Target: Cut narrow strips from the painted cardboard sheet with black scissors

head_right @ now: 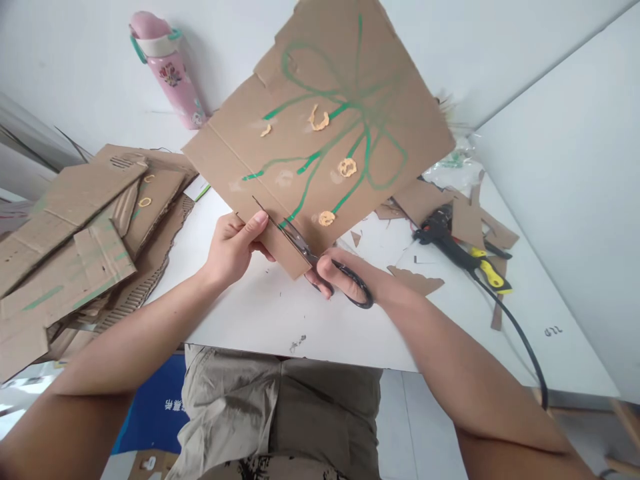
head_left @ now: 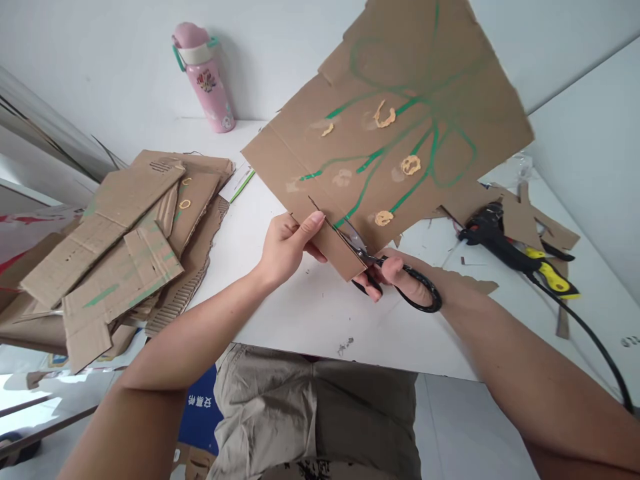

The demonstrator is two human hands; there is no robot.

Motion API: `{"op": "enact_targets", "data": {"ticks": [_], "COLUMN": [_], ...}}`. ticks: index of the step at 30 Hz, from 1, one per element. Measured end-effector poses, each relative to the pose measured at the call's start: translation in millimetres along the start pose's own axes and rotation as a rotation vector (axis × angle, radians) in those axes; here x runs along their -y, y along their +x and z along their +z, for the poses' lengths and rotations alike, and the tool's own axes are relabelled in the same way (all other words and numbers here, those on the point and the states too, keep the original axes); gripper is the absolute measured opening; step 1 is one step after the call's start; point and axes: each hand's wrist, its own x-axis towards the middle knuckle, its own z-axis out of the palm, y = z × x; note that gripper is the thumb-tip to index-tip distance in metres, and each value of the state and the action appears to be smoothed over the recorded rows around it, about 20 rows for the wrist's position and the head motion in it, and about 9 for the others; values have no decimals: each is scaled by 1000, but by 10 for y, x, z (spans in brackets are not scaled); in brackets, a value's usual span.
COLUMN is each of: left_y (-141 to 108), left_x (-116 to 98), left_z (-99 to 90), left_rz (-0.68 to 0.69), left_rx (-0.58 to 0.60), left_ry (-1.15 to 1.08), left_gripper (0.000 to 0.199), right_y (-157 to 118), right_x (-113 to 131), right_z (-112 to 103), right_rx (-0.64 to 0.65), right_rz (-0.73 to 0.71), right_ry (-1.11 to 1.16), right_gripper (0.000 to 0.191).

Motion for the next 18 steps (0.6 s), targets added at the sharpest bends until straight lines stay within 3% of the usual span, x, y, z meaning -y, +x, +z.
{"op": "enact_targets", "data": {"ticks": [4,9,18], "left_y": [13,-7,-23], "left_x": [33,51,71], "left_z": [-40,-17,58], "left_rz": [19,-4,-76], "left_rx": [-54,-58,-74], "left_ry": [76,89,-6], "left_gripper": [77,76,72], "right_y": [-62,-74,-112], "right_x": [-49,-155,155], "right_z": [-22,41,158], "right_rx": [-39,-107,-199], "right_rz": [-49,-11,-8], "right_ry": [44,7,65], "right_gripper": [90,92,87]}}
